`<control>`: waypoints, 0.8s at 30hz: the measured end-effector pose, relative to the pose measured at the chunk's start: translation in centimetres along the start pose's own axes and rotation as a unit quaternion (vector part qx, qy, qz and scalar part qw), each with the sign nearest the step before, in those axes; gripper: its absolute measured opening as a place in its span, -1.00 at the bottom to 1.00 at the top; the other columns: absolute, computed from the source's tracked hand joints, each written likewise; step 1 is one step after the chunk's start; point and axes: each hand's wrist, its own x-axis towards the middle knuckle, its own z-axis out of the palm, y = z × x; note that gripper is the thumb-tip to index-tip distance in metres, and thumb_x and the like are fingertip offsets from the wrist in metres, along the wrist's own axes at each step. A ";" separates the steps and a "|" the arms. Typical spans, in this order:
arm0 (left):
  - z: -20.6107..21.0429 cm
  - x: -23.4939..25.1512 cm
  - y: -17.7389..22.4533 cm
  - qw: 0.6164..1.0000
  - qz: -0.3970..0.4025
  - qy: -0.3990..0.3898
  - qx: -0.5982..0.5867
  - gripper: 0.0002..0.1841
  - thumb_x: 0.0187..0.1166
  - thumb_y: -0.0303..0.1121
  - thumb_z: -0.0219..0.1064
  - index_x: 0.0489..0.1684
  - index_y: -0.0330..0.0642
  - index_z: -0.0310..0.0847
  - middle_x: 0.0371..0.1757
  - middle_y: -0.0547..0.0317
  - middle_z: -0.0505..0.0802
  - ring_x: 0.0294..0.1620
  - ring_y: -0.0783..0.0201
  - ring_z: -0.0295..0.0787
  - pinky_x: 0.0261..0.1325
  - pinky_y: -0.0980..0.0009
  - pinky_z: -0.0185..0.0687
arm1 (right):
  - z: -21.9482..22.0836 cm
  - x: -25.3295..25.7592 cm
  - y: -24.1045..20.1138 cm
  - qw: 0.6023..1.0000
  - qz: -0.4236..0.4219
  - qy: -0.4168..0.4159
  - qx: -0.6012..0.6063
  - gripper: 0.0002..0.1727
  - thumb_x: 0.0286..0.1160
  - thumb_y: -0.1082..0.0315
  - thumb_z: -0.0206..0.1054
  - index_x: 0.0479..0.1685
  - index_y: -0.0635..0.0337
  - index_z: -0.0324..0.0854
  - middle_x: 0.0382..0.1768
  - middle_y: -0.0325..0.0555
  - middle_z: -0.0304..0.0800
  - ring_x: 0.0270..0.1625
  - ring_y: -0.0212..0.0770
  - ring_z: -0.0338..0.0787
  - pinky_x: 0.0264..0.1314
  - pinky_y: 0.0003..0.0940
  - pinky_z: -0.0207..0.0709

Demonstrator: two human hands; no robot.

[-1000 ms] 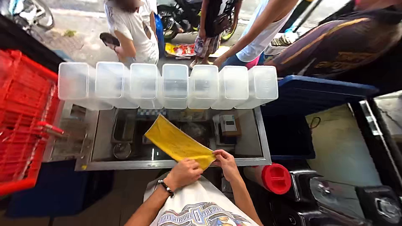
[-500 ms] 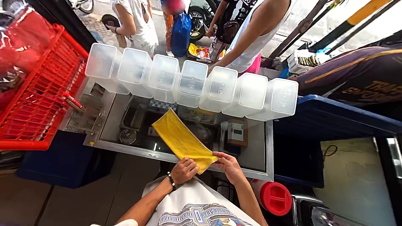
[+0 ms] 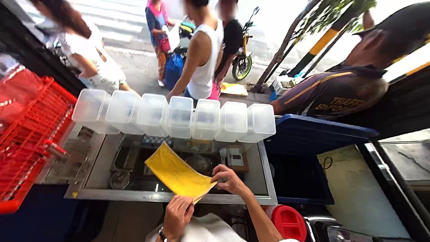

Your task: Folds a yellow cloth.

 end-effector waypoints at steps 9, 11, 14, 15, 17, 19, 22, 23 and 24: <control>-3.3 1.8 0.3 0.995 0.012 -0.012 -0.093 -0.78 0.67 -0.27 0.27 -0.23 -0.18 0.81 -0.30 0.21 0.93 -0.16 0.44 0.87 0.13 0.51 0.75 | -0.7 -0.2 -2.0 0.979 -0.052 -0.040 0.194 -0.77 0.43 0.13 0.55 -0.25 0.11 0.87 0.17 -0.07 0.90 0.62 0.01 0.57 0.79 -0.06 0.27; -3.8 1.8 0.0 0.994 -0.004 -0.005 -0.105 -0.77 0.69 -0.27 0.26 -0.21 -0.19 0.80 -0.27 0.19 0.93 -0.13 0.46 0.87 0.15 0.54 0.74 | 0.1 0.7 -1.9 0.968 -0.058 -0.044 0.241 -0.79 0.46 0.17 0.54 -0.21 0.12 0.87 0.12 -0.07 0.92 0.60 0.03 0.60 0.78 -0.04 0.30; -3.9 1.2 -0.7 0.992 -0.042 0.019 -0.116 -0.76 0.68 -0.25 0.27 -0.19 -0.20 0.79 -0.24 0.18 0.94 -0.10 0.51 0.87 0.14 0.59 0.73 | 1.3 2.0 -1.9 0.958 -0.047 -0.048 0.280 -0.82 0.46 0.25 0.53 -0.19 0.19 0.87 0.10 -0.03 0.92 0.48 -0.04 0.70 0.67 -0.08 0.45; -4.0 1.1 -0.9 0.991 -0.055 0.022 -0.122 -0.76 0.68 -0.26 0.27 -0.19 -0.21 0.79 -0.23 0.18 0.94 -0.10 0.52 0.86 0.14 0.60 0.73 | 1.5 2.5 -2.0 0.957 -0.040 -0.049 0.284 -0.82 0.46 0.27 0.53 -0.18 0.21 0.87 0.12 -0.02 0.91 0.46 -0.06 0.72 0.64 -0.11 0.48; -4.3 1.1 -1.1 0.988 -0.077 0.019 -0.132 -0.77 0.65 -0.28 0.29 -0.20 -0.24 0.80 -0.22 0.17 0.94 -0.10 0.54 0.86 0.14 0.62 0.73 | 1.9 3.1 -2.0 0.955 -0.031 -0.045 0.293 -0.84 0.45 0.31 0.54 -0.18 0.23 0.87 0.12 -0.03 0.91 0.41 -0.11 0.75 0.59 -0.15 0.52; -4.5 0.9 -1.4 0.986 -0.091 0.018 -0.141 -0.76 0.65 -0.28 0.30 -0.19 -0.27 0.81 -0.21 0.15 0.95 -0.09 0.56 0.87 0.14 0.63 0.73 | 2.3 3.7 -2.1 0.952 -0.021 -0.037 0.302 -0.87 0.46 0.36 0.52 -0.17 0.24 0.86 0.09 -0.05 0.91 0.35 -0.16 0.79 0.53 -0.19 0.57; -4.5 1.0 -1.8 0.975 -0.151 0.030 -0.161 -0.72 0.66 -0.26 0.29 -0.15 -0.33 0.81 -0.22 0.16 0.95 -0.14 0.58 0.87 0.07 0.62 0.78 | 2.9 4.8 -2.3 0.951 0.000 -0.022 0.307 -0.86 0.50 0.37 0.48 -0.13 0.25 0.84 0.06 -0.08 0.92 0.21 -0.24 0.84 0.37 -0.25 0.67; -4.5 1.3 -1.9 0.968 -0.184 0.034 -0.168 -0.71 0.66 -0.26 0.28 -0.13 -0.36 0.80 -0.25 0.15 0.94 -0.19 0.56 0.88 0.01 0.59 0.80 | 3.0 5.2 -2.6 0.953 0.010 -0.015 0.303 -0.84 0.52 0.37 0.44 -0.11 0.27 0.83 0.05 -0.10 0.92 0.15 -0.28 0.86 0.30 -0.28 0.70; -4.5 1.6 -2.1 0.958 -0.220 0.036 -0.180 -0.69 0.66 -0.27 0.26 -0.09 -0.39 0.79 -0.26 0.14 0.93 -0.23 0.53 0.88 -0.04 0.54 0.82 | 3.1 5.7 -2.9 0.955 0.022 -0.006 0.295 -0.83 0.54 0.36 0.40 -0.09 0.28 0.81 0.01 -0.13 0.92 0.07 -0.33 0.86 0.20 -0.33 0.73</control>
